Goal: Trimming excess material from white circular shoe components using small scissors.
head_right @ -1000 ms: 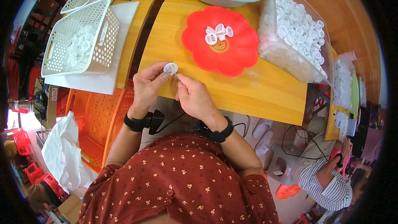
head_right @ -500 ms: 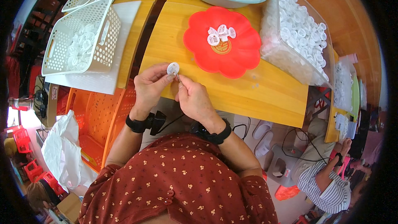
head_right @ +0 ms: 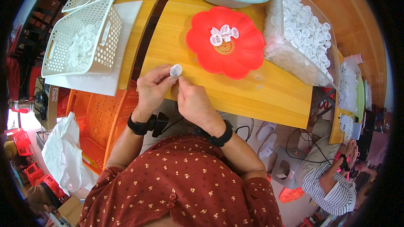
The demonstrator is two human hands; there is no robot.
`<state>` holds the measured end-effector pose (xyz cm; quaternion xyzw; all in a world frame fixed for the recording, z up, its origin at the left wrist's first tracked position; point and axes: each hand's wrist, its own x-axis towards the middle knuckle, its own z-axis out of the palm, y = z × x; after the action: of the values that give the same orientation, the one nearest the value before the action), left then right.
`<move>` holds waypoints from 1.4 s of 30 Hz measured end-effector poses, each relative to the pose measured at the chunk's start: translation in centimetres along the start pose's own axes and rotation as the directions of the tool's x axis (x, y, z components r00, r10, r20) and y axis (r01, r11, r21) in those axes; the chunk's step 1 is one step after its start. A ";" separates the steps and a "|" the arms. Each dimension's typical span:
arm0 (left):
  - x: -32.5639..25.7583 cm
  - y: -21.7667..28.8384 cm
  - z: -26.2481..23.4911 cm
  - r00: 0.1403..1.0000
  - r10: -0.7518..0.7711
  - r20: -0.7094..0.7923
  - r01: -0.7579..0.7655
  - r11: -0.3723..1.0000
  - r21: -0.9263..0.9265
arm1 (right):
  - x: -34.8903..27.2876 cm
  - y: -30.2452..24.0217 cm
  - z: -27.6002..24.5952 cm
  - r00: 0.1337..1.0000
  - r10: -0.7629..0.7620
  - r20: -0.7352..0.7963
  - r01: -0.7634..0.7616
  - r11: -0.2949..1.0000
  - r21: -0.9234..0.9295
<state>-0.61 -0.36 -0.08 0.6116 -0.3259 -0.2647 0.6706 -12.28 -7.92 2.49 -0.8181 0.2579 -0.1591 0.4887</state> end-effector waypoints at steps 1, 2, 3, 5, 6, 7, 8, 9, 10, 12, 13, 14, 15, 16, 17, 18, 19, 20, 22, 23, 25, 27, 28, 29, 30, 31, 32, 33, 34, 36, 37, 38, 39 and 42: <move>0.0 0.1 0.0 1.000 0.003 0.001 -0.003 0.998 0.056 | 0.0 -0.1 -0.1 0.999 -0.046 0.002 0.046 0.995 -0.085; 0.0 0.1 0.1 1.000 0.002 0.004 -0.002 0.999 0.054 | 0.1 -0.1 -0.2 0.999 -0.044 0.000 0.044 0.995 -0.086; 0.0 0.0 0.1 1.000 0.015 -0.002 -0.015 0.997 0.070 | 0.1 -0.1 -0.3 0.996 -0.092 0.018 0.094 0.957 -0.275; -0.1 0.0 0.2 1.000 0.026 -0.005 -0.025 0.996 0.084 | 0.2 -0.7 -0.6 0.990 -0.133 0.043 0.138 0.881 -0.452; -0.1 -0.1 0.1 0.999 0.042 0.010 -0.043 0.992 0.121 | 0.2 -1.4 -1.0 0.983 -0.148 0.105 0.181 0.807 -0.561; 0.0 -0.1 0.1 0.998 0.058 0.026 -0.061 0.986 0.156 | 0.3 -1.9 -1.2 0.974 -0.154 0.169 0.227 0.719 -0.657; 0.0 -0.1 0.1 0.998 0.056 0.029 -0.060 0.986 0.156 | 0.4 -2.2 -1.4 0.974 -0.152 0.167 0.225 0.720 -0.657; 0.2 0.1 0.2 0.998 0.038 0.057 -0.047 0.985 0.164 | 0.4 -2.4 -1.6 0.966 -0.144 0.213 0.253 0.676 -0.692; 0.2 0.2 0.2 0.996 0.020 0.084 -0.034 0.984 0.173 | 0.4 -2.6 -1.7 0.957 -0.134 0.257 0.283 0.630 -0.723; 0.2 -0.3 0.3 0.995 0.050 0.085 -0.065 0.982 0.178 | 0.5 -2.9 -2.1 0.950 -0.144 0.278 0.305 0.623 -0.720; 0.2 -0.5 0.3 0.993 0.080 0.081 -0.094 0.979 0.184 | 0.4 -2.9 -2.2 0.941 -0.156 0.301 0.331 0.615 -0.715; 0.2 -0.5 0.3 0.993 0.081 0.085 -0.095 0.978 0.185 | 0.3 -2.5 -2.0 0.942 -0.157 0.298 0.329 0.616 -0.716; 0.1 -0.2 0.3 0.998 0.016 0.068 -0.027 0.988 0.155 | 0.2 -1.6 -1.7 0.954 -0.171 0.247 0.299 0.633 -0.714; 0.1 -0.1 0.4 0.997 -0.049 0.052 0.043 0.991 0.125 | 0.1 -1.0 -1.5 0.963 -0.185 0.197 0.270 0.650 -0.710; 0.1 0.0 0.4 0.997 -0.049 0.054 0.042 0.991 0.127 | -0.1 -0.6 -1.5 0.963 -0.186 0.193 0.268 0.652 -0.709; 0.0 0.1 0.4 0.996 -0.079 0.046 0.077 0.996 0.042 | -0.4 -0.2 -1.7 0.969 -0.204 0.142 0.248 0.739 -0.626; 0.0 0.1 0.4 0.993 -0.110 0.041 0.112 0.993 -0.044 | -0.6 -0.1 -1.8 0.972 -0.216 0.089 0.230 0.815 -0.532; 0.1 0.0 0.2 0.993 -0.110 0.041 0.112 0.993 -0.042 | -0.7 -0.1 -1.8 0.972 -0.217 0.088 0.230 0.816 -0.530; 0.2 -0.5 -0.3 0.995 -0.050 0.085 0.059 0.991 -0.117 | -0.9 -0.1 -1.7 0.981 -0.191 0.029 0.183 0.873 -0.453; 0.2 -0.4 -0.4 0.995 -0.050 0.089 0.060 0.992 -0.114 | -0.9 -0.2 -1.7 0.982 -0.190 0.024 0.180 0.875 -0.450; 0.4 -0.4 -0.6 0.993 -0.053 0.104 0.066 0.990 -0.126 | -0.8 -0.6 -1.7 0.986 -0.165 0.011 0.157 0.912 -0.380; 0.4 -0.4 -0.6 0.992 -0.057 0.110 0.071 0.990 -0.125 | -0.6 -0.6 -1.8 0.988 -0.156 0.011 0.149 0.918 -0.368; 0.4 -0.4 -0.6 0.992 -0.062 0.111 0.076 0.989 -0.126 | -0.5 -0.5 -1.8 0.989 -0.147 0.017 0.143 0.923 -0.358; 0.4 -0.5 -0.6 0.992 -0.062 0.112 0.075 0.989 -0.123 | -0.4 -0.5 -1.8 0.989 -0.147 0.015 0.143 0.923 -0.356; 0.4 -0.5 -0.6 0.992 -0.058 0.114 0.072 0.990 -0.124 | -0.3 -0.5 -1.8 0.989 -0.143 0.024 0.142 0.924 -0.354; 0.3 -0.5 -0.6 0.992 -0.054 0.115 0.069 0.990 -0.125 | -0.3 -0.5 -1.7 0.990 -0.139 0.033 0.142 0.925 -0.352; 0.3 -0.5 -0.7 0.992 -0.055 0.116 0.069 0.990 -0.123 | -0.2 -0.5 -1.7 0.990 -0.139 0.032 0.141 0.926 -0.350; 0.4 -0.4 -0.6 0.991 -0.057 0.119 0.071 0.990 -0.118 | -0.1 -0.5 -1.8 0.990 -0.135 0.036 0.139 0.926 -0.352; 0.4 -0.3 -0.5 0.991 -0.060 0.122 0.073 0.991 -0.113 | 0.0 -0.5 -1.8 0.991 -0.130 0.041 0.136 0.925 -0.354; 0.5 -0.3 -0.5 0.990 -0.068 0.124 0.081 0.991 -0.102 | 0.2 -0.5 -1.8 0.994 -0.100 0.049 0.110 0.936 -0.335; 0.5 -0.4 -0.5 0.990 -0.076 0.123 0.088 0.992 -0.093 | 0.3 -0.4 -1.8 0.996 -0.072 0.061 0.087 0.944 -0.317; 0.5 -0.4 -0.5 0.989 -0.077 0.126 0.088 0.992 -0.092 | 0.4 -0.4 -1.9 0.996 -0.070 0.058 0.085 0.945 -0.316; 0.5 -0.3 -0.5 0.990 -0.075 0.122 0.084 0.994 -0.072 | 0.5 -0.3 -1.9 0.996 -0.039 0.076 0.059 0.961 -0.269; 0.4 -0.4 -0.5 0.990 -0.070 0.123 0.076 0.996 -0.045 | 0.8 -0.4 -2.1 0.994 0.003 0.108 0.014 0.987 -0.158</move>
<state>0.11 -0.38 -0.48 0.5892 -0.3367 -0.3339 0.6542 -12.57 -9.77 3.86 -0.8625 0.2406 -0.0948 0.4350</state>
